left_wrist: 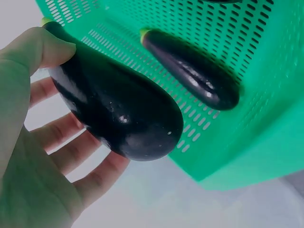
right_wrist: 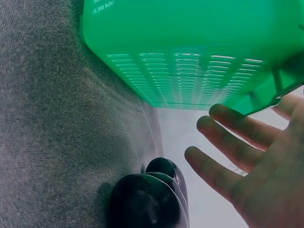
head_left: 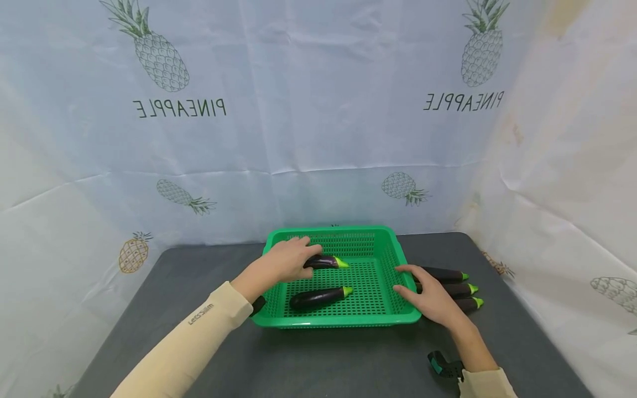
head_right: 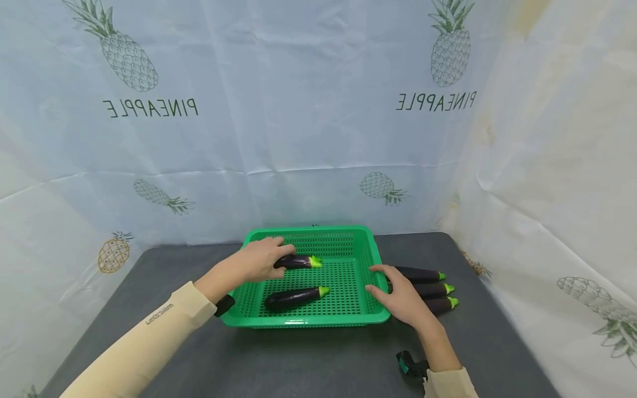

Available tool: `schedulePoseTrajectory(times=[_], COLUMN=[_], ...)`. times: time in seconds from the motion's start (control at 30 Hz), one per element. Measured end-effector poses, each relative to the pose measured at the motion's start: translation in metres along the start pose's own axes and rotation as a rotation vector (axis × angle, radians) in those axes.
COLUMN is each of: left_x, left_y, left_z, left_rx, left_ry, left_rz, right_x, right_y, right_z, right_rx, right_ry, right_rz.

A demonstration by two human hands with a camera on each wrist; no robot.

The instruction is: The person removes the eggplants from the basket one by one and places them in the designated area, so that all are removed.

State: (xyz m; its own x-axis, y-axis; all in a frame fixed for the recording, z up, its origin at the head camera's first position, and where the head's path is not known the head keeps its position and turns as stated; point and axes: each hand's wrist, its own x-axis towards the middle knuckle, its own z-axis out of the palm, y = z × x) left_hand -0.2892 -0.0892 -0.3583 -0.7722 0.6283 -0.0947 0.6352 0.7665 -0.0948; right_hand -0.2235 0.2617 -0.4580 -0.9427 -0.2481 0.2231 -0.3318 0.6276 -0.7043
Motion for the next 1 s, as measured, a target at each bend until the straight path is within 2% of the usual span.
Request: schedulePoseTrajectory(times=[0.4,0.73,1.0], left_x=[-0.026,-0.045,-0.058], left_y=[-0.010,-0.026,-0.042], left_z=[-0.010,-0.020,-0.022], left_rx=[-0.030,-0.054,-0.058], left_ry=[0.105,0.140,0.217], left_rz=[0.044,0.003,-0.022], right_x=[0.000,0.001,0.001], right_y=[-0.001,0.001,0.000], right_z=[-0.001,0.001,0.000], right_rx=[0.004,0.007,0.006], right_ry=[-0.002,-0.004,-0.004], right_rz=[0.008,0.011,0.017])
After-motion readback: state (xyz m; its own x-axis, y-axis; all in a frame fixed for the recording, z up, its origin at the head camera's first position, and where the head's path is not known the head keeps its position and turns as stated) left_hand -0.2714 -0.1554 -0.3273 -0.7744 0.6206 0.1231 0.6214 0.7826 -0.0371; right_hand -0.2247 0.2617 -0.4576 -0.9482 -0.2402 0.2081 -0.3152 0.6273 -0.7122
